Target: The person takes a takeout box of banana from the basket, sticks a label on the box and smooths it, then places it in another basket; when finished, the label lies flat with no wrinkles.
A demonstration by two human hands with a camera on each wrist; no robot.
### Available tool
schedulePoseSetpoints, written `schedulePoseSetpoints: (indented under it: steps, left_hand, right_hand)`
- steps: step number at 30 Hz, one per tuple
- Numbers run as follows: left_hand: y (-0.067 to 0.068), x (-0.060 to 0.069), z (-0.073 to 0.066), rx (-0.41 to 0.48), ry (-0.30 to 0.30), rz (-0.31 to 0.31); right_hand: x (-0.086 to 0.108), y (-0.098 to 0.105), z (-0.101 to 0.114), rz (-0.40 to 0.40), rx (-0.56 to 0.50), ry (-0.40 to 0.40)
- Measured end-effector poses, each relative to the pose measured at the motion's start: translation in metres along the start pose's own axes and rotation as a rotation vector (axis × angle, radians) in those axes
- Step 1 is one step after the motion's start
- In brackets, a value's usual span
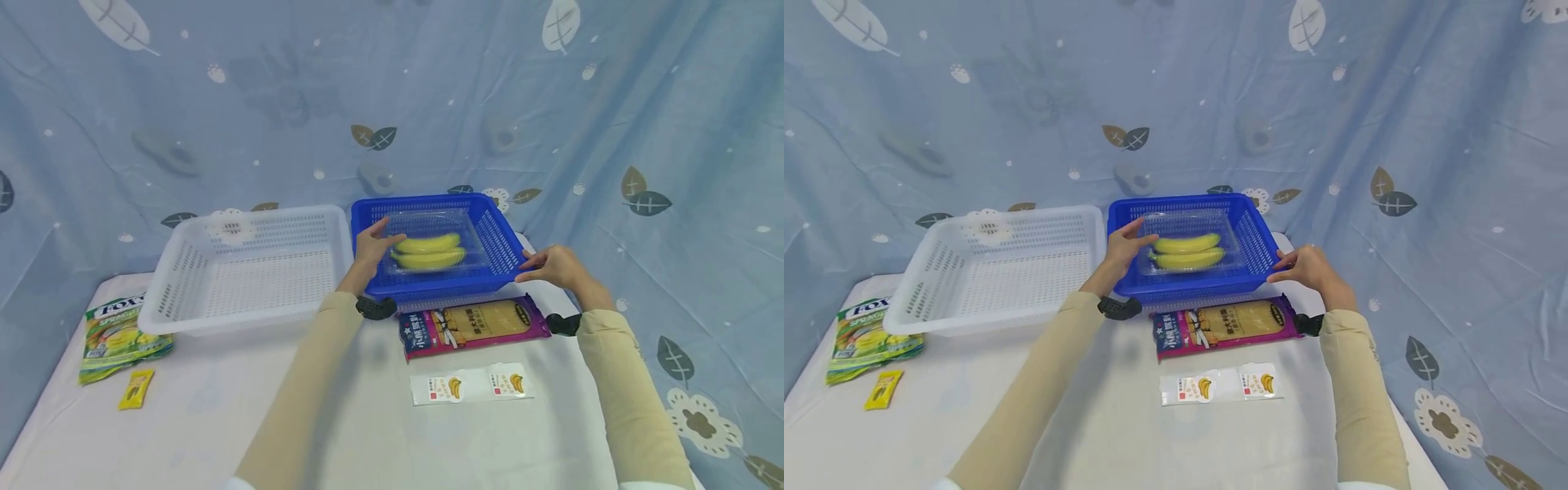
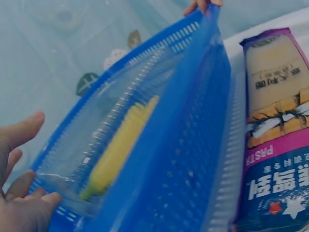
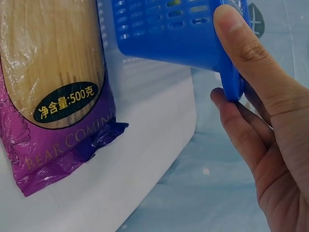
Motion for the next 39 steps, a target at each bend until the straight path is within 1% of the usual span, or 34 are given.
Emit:
schedulePoseSetpoints:
  steps: [2, 5, 9, 12, 15, 17, 21, 24, 32, 35, 39]
  left_hand:
    - [-0.003, 0.000, 0.004, -0.010, -0.015, 0.007]
    - [-0.005, 0.000, 0.010, -0.035, -0.026, 0.002]
    - [-0.008, -0.002, 0.018, -0.071, -0.031, -0.003]
    - [-0.011, -0.004, 0.022, -0.092, -0.035, -0.007]
    - [-0.012, -0.003, 0.022, -0.115, -0.033, -0.019]
    - [-0.013, -0.004, 0.024, -0.127, -0.018, -0.023]
    - [-0.013, -0.004, 0.027, -0.168, 0.015, -0.015]
    - [-0.015, -0.005, 0.028, -0.196, 0.026, -0.004]
    - [-0.020, -0.006, 0.028, -0.231, 0.022, 0.038]
    - [-0.023, -0.005, 0.028, -0.263, 0.014, 0.063]
    - [-0.023, -0.002, 0.026, -0.307, 0.013, 0.069]
  right_hand:
    - [-0.001, -0.001, 0.000, -0.004, 0.004, 0.004]
    - [-0.001, -0.001, 0.000, -0.010, 0.003, 0.008]
    - [-0.001, -0.003, -0.001, -0.007, -0.002, 0.002]
    - [-0.001, -0.003, -0.002, -0.003, -0.005, -0.002]
    - [0.000, -0.003, -0.001, -0.003, -0.007, 0.000]
    - [0.000, -0.002, 0.000, -0.007, -0.003, 0.005]
    - [0.000, -0.002, 0.001, -0.011, -0.004, 0.005]
    - [0.001, -0.002, 0.002, -0.012, -0.008, -0.001]
    - [0.001, -0.002, 0.000, -0.017, -0.009, -0.019]
    - [0.000, -0.002, 0.000, -0.018, -0.007, -0.015]
    - [0.000, -0.002, 0.000, -0.018, 0.001, -0.012]
Point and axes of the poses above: each hand's wrist, its own x-axis away from the middle knuckle, its own y-axis out of the back of the hand, z = x × y, the point moved 9 cm from there along -x, towards the middle knuckle, and after that the axes turned 1 degree about z, right-handed, at the moved point
